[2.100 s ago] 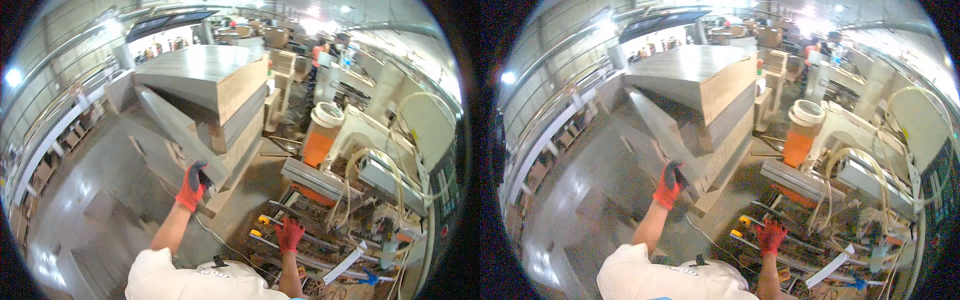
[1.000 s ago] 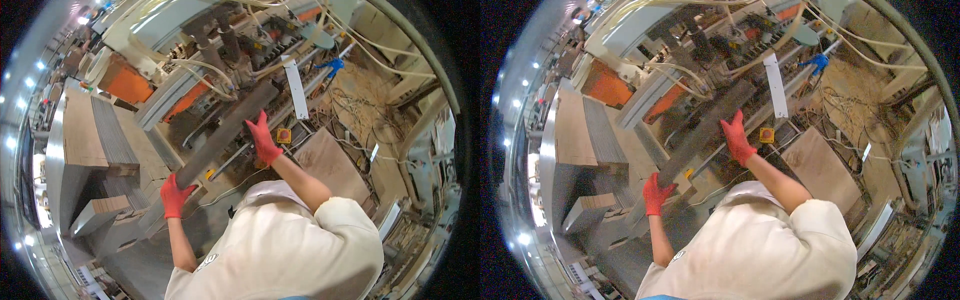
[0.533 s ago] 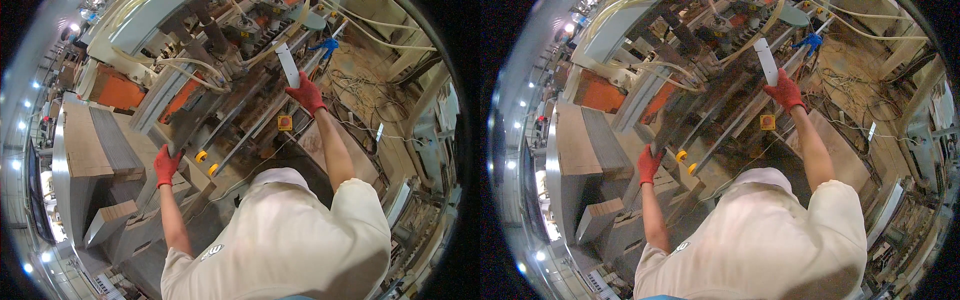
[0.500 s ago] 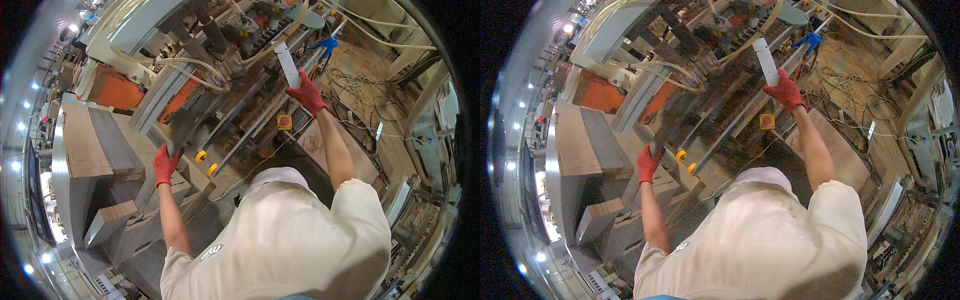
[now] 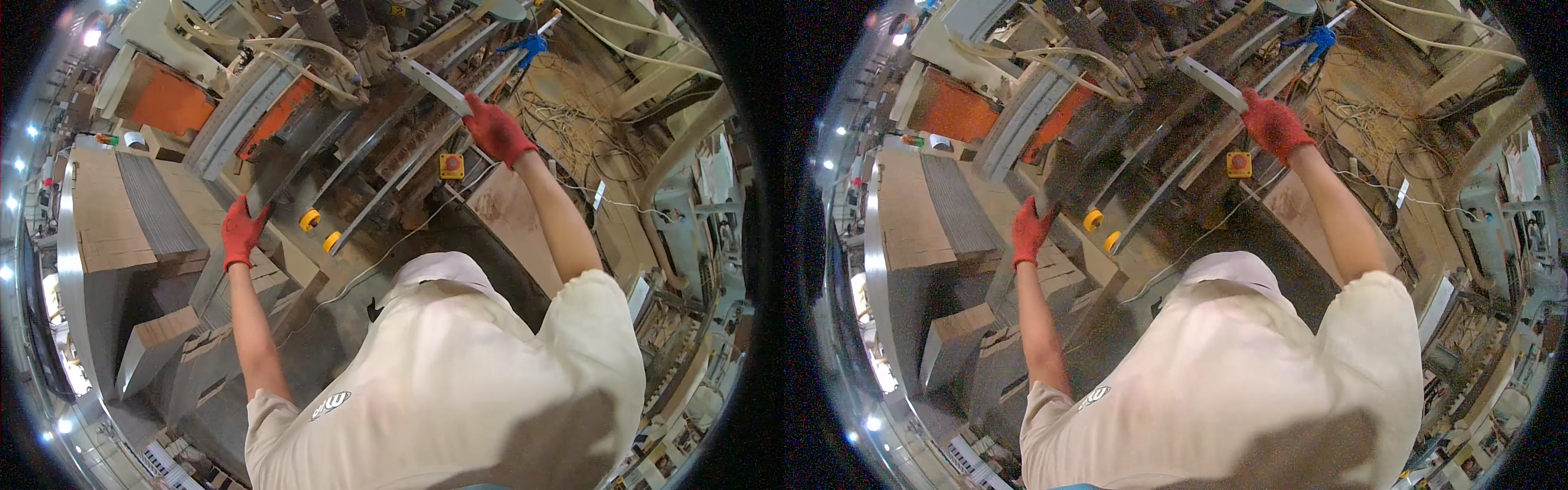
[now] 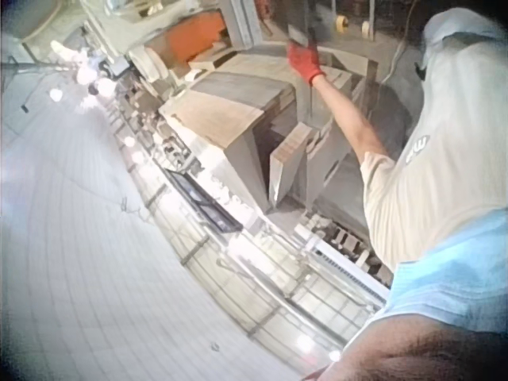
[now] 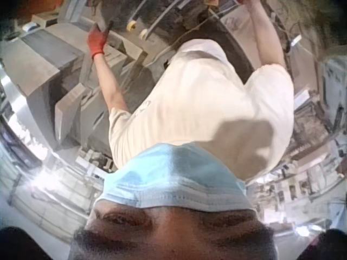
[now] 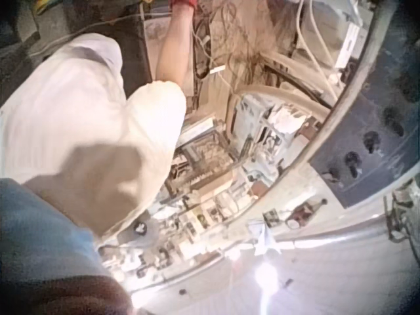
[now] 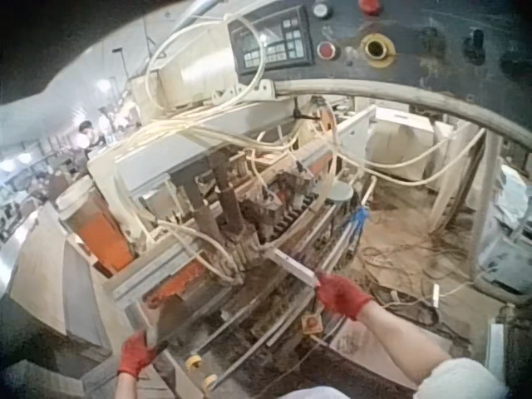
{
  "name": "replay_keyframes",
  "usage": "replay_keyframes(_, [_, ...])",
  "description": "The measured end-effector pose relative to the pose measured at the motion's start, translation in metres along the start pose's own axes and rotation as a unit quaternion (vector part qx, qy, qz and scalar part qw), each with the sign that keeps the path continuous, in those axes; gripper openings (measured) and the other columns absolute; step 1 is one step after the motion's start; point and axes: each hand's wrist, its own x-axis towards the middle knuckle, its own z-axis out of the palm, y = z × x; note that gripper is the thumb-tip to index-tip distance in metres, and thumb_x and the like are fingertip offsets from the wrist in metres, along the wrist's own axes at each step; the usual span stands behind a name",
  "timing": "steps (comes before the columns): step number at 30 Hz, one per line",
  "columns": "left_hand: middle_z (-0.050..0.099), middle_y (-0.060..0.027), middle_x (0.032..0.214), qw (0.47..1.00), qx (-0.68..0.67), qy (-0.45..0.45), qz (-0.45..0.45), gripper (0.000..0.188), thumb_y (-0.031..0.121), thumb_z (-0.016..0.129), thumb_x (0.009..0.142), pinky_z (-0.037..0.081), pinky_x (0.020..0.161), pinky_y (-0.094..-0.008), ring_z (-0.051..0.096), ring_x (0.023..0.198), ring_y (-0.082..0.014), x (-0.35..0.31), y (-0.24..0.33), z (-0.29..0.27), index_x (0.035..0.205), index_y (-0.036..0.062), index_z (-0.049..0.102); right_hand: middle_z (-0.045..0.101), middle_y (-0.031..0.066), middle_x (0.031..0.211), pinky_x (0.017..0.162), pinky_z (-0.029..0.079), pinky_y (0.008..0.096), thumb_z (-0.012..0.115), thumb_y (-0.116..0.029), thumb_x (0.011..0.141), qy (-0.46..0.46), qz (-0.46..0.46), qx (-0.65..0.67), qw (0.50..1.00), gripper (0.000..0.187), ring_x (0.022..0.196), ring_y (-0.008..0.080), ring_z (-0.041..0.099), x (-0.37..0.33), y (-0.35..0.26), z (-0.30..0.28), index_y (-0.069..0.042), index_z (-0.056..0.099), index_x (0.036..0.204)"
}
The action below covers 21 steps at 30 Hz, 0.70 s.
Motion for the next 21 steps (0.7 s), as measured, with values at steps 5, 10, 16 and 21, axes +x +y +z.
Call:
replay_keyframes(5, [0.069, -0.0205, 0.104, 0.999, 0.024, 0.036, 0.022, 0.053, 0.05, 0.072, 0.087, 0.052, 0.081, -0.048, 0.065, 0.101, -0.0412, -0.001, -0.008, 0.01, 0.109, 0.0031, 0.063, 0.071, 0.024, 0.098, 0.077, 0.052, 0.0506, 0.054, -0.025, 0.099, -0.017, -0.038, -0.069, 0.997, 0.053, 0.091, 0.0406, 0.069, 0.014, 0.004, -0.011, -0.012, 0.042, 0.149])
replay_keyframes(10, [0.069, -0.0225, 0.108, 0.999, 0.024, 0.025, -0.004, 0.057, 0.054, 0.071, 0.087, 0.052, 0.082, -0.0498, 0.065, 0.102, -0.0427, -0.004, 0.01, 0.0, 0.112, 0.0038, 0.063, 0.068, 0.0253, 0.105, 0.083, 0.049, 0.0455, 0.052, -0.03, 0.104, -0.078, 0.0, -0.074, 0.994, 0.045, 0.096, 0.0385, 0.065, 0.02, -0.005, -0.014, -0.008, 0.046, 0.143])
replay_keyframes(16, [0.069, -0.0248, 0.107, 0.999, 0.03, 0.021, 0.0, 0.057, 0.051, 0.073, 0.087, 0.052, 0.083, -0.0505, 0.065, 0.102, -0.045, -0.002, 0.008, 0.002, 0.116, 0.0031, 0.063, 0.068, 0.0177, 0.085, 0.077, 0.046, 0.0461, 0.049, -0.039, 0.105, -0.068, 0.055, -0.012, 0.996, 0.038, 0.079, 0.0364, 0.064, 0.017, -0.023, -0.02, -0.01, 0.056, 0.129])
replay_keyframes(21, [0.069, -0.0254, 0.107, 0.999, 0.043, 0.007, 0.004, 0.055, 0.049, 0.073, 0.088, 0.052, 0.083, -0.051, 0.065, 0.101, -0.046, 0.001, 0.008, 0.003, 0.117, 0.003, 0.063, 0.072, 0.0175, 0.096, 0.075, 0.052, 0.0533, 0.05, -0.026, 0.102, -0.066, 0.049, -0.044, 0.996, 0.037, 0.088, 0.0406, 0.07, 0.019, -0.016, -0.016, -0.012, 0.051, 0.136])
